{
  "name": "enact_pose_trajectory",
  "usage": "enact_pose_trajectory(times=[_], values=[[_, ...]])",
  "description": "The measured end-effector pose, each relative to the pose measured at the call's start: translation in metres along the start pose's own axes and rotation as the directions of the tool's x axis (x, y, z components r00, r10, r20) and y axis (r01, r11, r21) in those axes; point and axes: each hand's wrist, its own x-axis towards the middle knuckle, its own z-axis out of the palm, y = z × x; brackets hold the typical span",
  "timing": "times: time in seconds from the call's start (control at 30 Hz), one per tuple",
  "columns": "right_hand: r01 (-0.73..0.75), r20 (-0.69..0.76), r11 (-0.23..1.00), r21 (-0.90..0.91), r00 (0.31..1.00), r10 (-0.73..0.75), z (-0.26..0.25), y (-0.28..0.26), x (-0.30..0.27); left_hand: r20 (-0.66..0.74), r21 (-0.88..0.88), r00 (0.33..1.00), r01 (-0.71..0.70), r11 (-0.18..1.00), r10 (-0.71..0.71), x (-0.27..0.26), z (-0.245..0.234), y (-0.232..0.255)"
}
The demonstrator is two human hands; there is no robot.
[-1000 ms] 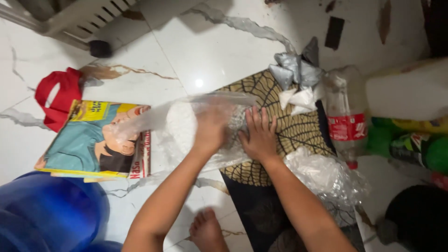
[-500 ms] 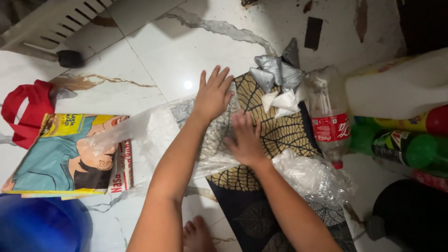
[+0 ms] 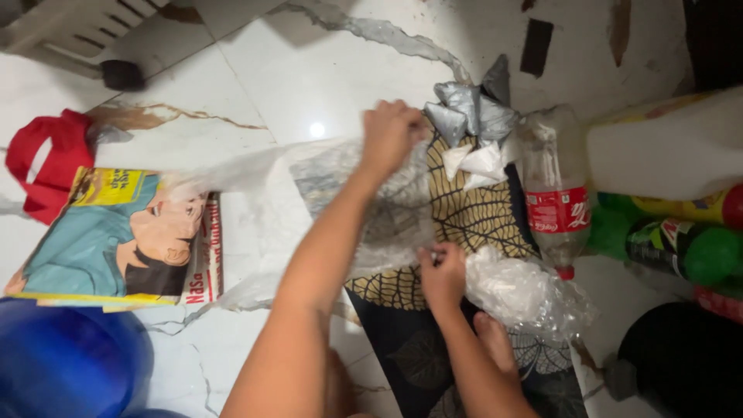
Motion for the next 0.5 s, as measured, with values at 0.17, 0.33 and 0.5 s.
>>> enact_pose_trajectory(times=[0.17, 0.33, 0.5], values=[[0.135, -0.182, 0.989, 0.066, 0.976, -0.121, -0.003, -0.011, 0.004, -0.332, 0.038, 0.926, -0.18, 0.983, 0.183, -0.066, 0.014, 0.04], [0.581, -0.113, 0.814, -0.022, 0.807, -0.579, 0.0, -0.079, 0.073, -0.125, 0.085, 0.975, -0.174, 0.981, 0.183, -0.139, -0.011, 0.007], [0.768, 0.152, 0.628, -0.128, 0.641, -0.752, 0.031, -0.113, 0.116, -0.093, 0.21, 0.994, -0.036, 0.977, 0.057, -0.142, -0.046, -0.026]])
